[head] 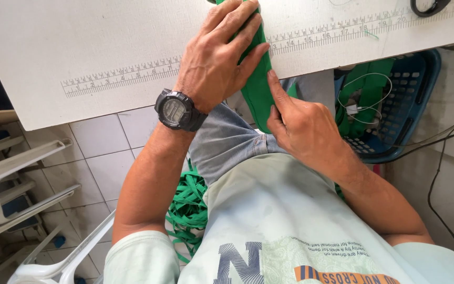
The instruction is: The person is using an industrial sewing machine to process and sew green fabric strips.
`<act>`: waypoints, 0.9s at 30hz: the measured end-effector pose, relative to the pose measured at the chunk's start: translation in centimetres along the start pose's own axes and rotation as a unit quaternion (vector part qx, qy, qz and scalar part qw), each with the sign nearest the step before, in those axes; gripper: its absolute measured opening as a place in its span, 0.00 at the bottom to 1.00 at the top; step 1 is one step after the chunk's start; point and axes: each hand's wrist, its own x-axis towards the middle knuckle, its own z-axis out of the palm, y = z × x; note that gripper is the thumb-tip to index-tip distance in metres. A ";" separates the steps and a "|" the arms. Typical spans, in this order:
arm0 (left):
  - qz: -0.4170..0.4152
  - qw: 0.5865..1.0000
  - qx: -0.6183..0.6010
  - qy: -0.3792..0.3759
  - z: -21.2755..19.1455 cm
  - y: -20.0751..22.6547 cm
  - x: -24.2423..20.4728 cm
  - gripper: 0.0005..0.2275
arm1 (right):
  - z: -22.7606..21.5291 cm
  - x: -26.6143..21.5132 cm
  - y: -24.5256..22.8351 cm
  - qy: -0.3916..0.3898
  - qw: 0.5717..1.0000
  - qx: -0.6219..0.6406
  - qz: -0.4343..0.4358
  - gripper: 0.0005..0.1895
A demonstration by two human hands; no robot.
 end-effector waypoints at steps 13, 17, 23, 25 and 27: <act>0.054 0.996 0.064 -0.023 -1.3 -0.3 0.7 0.17 | -1.0 0.8 -1.4 -0.011 0.999 0.033 0.008 0.35; 0.029 0.998 0.056 -0.029 -1.2 0.2 0.7 0.15 | -1.2 0.5 -1.4 -0.017 0.999 0.029 0.019 0.36; 0.049 0.996 0.060 -0.035 -1.5 -1.6 1.8 0.17 | -2.0 2.6 -1.2 -0.048 0.997 0.045 0.035 0.37; 0.045 0.998 0.033 -0.034 -1.7 -2.4 2.4 0.16 | -2.4 3.9 -1.3 -0.041 0.998 0.035 0.035 0.35; 0.038 0.999 0.008 -0.034 -1.6 -3.4 2.9 0.16 | -2.7 5.1 -1.2 -0.041 0.998 0.031 0.030 0.34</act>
